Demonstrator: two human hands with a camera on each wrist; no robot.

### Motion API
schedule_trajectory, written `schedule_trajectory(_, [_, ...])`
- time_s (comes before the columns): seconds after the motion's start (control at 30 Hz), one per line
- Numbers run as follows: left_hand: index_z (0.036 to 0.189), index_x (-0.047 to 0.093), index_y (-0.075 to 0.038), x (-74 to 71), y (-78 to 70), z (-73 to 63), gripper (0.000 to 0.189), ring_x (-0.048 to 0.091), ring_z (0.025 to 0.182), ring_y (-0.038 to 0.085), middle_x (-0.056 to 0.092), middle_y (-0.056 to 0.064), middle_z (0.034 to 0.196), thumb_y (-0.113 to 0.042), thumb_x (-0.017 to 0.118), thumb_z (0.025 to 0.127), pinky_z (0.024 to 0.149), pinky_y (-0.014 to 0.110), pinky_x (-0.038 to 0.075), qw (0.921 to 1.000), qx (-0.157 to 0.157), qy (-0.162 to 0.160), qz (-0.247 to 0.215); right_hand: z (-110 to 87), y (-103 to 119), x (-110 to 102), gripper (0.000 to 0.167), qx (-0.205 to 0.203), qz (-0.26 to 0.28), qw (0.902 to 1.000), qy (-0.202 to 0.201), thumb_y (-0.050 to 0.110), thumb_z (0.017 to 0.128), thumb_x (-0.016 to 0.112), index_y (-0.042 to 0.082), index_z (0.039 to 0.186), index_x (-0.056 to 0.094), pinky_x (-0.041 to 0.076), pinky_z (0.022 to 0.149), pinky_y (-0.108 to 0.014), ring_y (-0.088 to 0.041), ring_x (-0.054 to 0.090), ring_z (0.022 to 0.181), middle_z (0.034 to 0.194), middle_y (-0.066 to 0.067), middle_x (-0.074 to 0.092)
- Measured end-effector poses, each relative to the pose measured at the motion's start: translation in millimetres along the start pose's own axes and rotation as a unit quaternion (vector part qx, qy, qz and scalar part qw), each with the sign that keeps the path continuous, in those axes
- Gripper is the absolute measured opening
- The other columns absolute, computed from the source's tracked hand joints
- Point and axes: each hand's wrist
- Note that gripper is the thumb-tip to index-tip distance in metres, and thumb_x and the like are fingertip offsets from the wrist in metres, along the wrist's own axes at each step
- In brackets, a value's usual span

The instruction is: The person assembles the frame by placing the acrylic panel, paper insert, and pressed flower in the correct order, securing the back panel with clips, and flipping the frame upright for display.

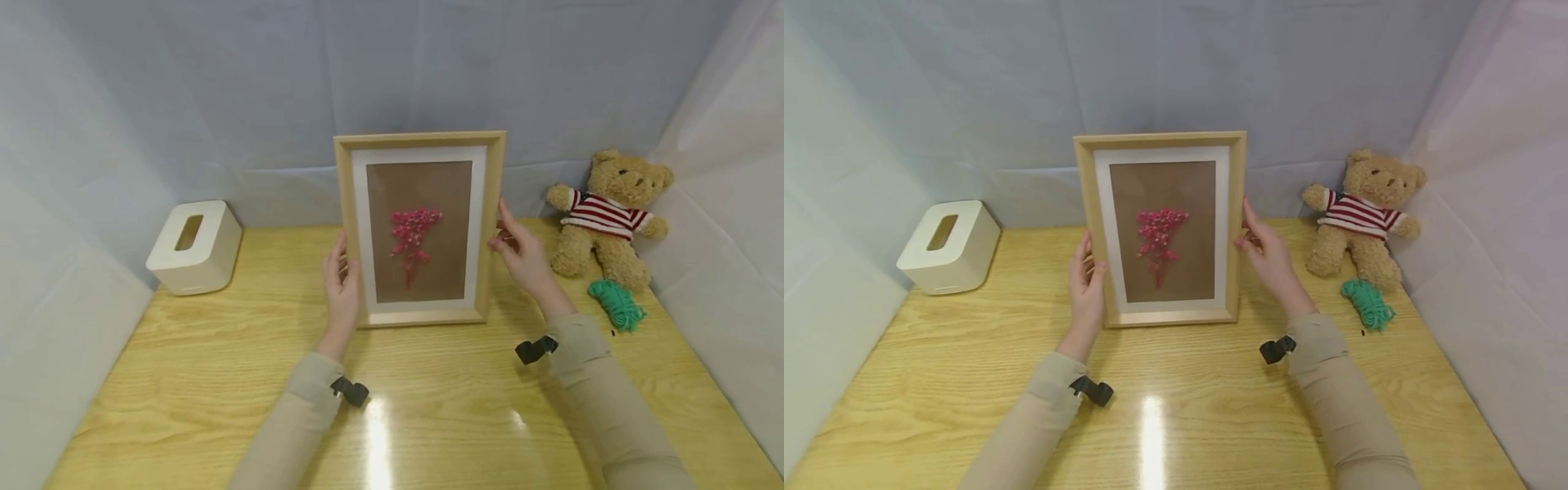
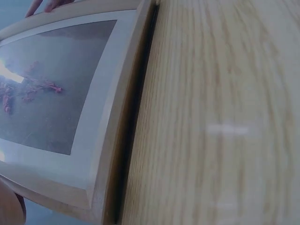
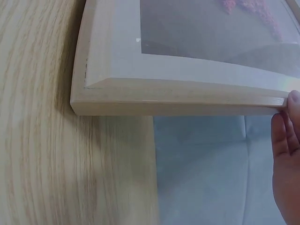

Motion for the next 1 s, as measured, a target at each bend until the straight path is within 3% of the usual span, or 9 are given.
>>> schedule_trajectory(0.2, [0.139,0.038,0.007,-2.7,-1.1,-1.5,0.049,0.045,0.095,0.025,0.045,0.026,0.114,0.012,0.048,0.091,0.082,0.025,0.041,0.9999,-0.002,-0.01,-0.006,-1.8,20,0,0.062,-0.063,0.012,0.9979,-0.007,-0.02,0.08,0.061,-0.016,0.136,0.034,0.046,0.074,-0.01,-0.018,0.058,0.077,0.104,-0.036,0.059])
schedule_trajectory(0.3, [0.138,0.041,0.007,-5.0,-1.3,-2.5,0.048,0.045,0.095,0.022,0.046,0.025,0.112,0.012,0.049,0.091,0.083,0.024,0.042,0.9999,0.004,-0.011,-0.002,-3.8,31,-2,0.061,-0.075,0.039,0.9964,-0.003,-0.024,0.079,0.059,-0.019,0.134,0.033,0.047,0.074,-0.013,-0.016,0.058,0.076,0.101,-0.038,0.057])
schedule_trajectory(0.53, [0.136,0.042,0.009,-7.5,0.6,-3.2,0.047,0.045,0.098,0.028,0.047,0.032,0.111,0.014,0.05,0.09,0.086,0.027,0.043,0.999,0.041,-0.007,0.017,-6.3,31,-4,0.061,-0.054,0.075,0.9955,0.017,-0.021,0.083,0.057,-0.015,0.139,0.031,0.047,0.074,-0.014,-0.012,0.056,0.079,0.104,-0.037,0.056])
schedule_trajectory(0.73, [0.136,0.044,0.007,-7.3,-2.0,-3.9,0.047,0.046,0.094,0.023,0.047,0.028,0.11,0.012,0.051,0.089,0.082,0.028,0.043,0.9994,0.022,-0.016,0.021,-5.5,34,-6,0.061,-0.05,0.056,0.997,0.018,-0.02,0.083,0.059,-0.015,0.138,0.033,0.048,0.075,-0.015,-0.017,0.057,0.08,0.105,-0.037,0.057])
schedule_trajectory(1.0, [0.135,0.045,0.007,-10.5,-3.8,-3.5,0.046,0.046,0.091,0.022,0.048,0.027,0.106,0.012,0.052,0.089,0.079,0.029,0.043,0.9994,0.025,-0.012,0.022,-6.2,34,-6,0.062,-0.056,0.04,0.9975,0.016,-0.02,0.082,0.06,-0.016,0.137,0.033,0.048,0.074,-0.014,-0.018,0.058,0.078,0.104,-0.038,0.058])
Point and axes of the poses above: each hand's wrist, its own z-axis towards the middle knuckle, its own x-axis out of the palm, y = z × x
